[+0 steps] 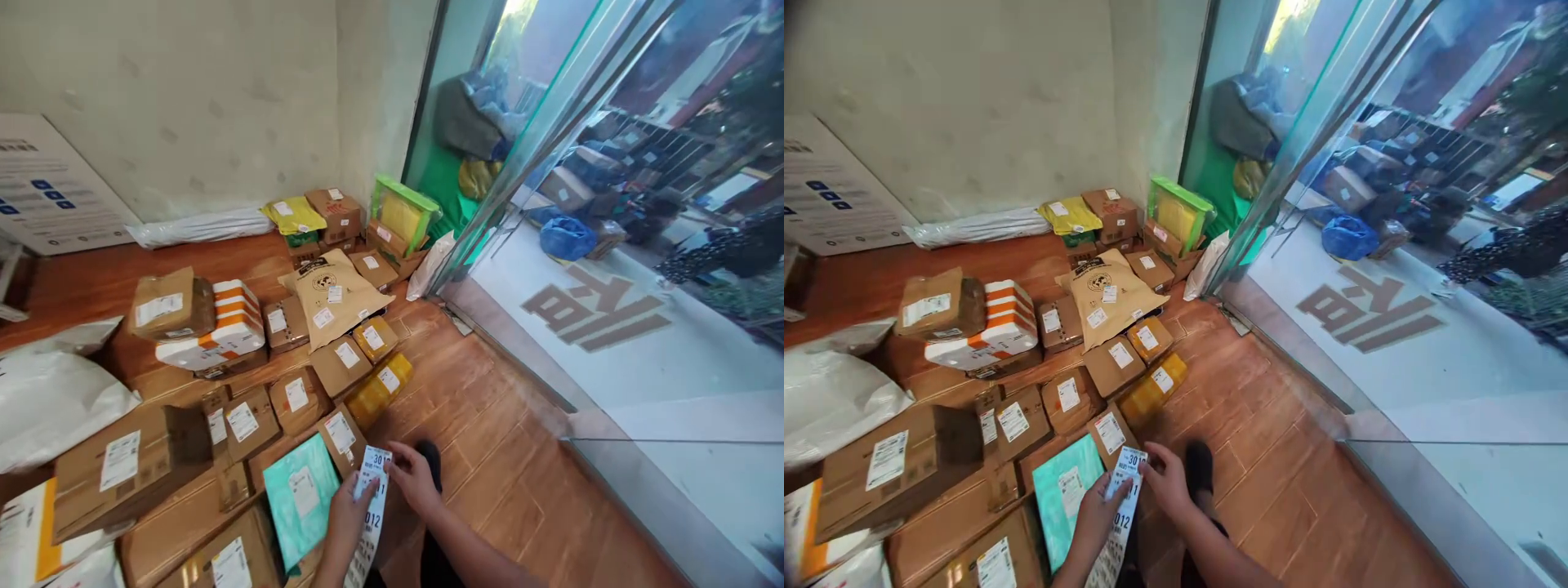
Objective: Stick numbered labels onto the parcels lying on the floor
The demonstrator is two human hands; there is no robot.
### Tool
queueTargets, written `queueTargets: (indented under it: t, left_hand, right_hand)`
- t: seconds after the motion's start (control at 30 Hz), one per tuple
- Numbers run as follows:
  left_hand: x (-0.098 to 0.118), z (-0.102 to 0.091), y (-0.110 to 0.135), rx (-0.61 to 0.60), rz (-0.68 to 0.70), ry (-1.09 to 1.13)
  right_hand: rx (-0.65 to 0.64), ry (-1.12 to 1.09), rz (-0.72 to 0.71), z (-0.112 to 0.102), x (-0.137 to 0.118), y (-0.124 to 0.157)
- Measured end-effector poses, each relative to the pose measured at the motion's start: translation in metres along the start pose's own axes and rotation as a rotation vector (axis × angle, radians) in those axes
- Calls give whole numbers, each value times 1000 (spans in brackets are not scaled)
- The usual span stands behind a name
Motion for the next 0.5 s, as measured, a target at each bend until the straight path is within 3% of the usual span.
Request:
queueTargets:
  t: [0.13,0.33,0.43,0.5]
  left_hand:
    - [-51,26,-138,93,1,-14]
    - [-186,49,-325,92,-42,18]
    - [-243,48,-403,114,-30,42]
    - [-270,50,-445,121,-17,56]
  right_hand:
    - [-104,86,-33,-13,64,-165]
    - [-89,98,-93,-46,201,-423]
    - [-122,102,-128,-67,258,-528]
    - [-155,99,-162,-75,284,-578]
Point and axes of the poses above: each hand's wrist, its own y-axis away from the middle knuckle, its own z-axis out of the palm, x = y × z, the point moved 4 cm from there along -y, towards the middle knuckle, and after that the axes turned 2 degrees about z, right-handed, at the moved point
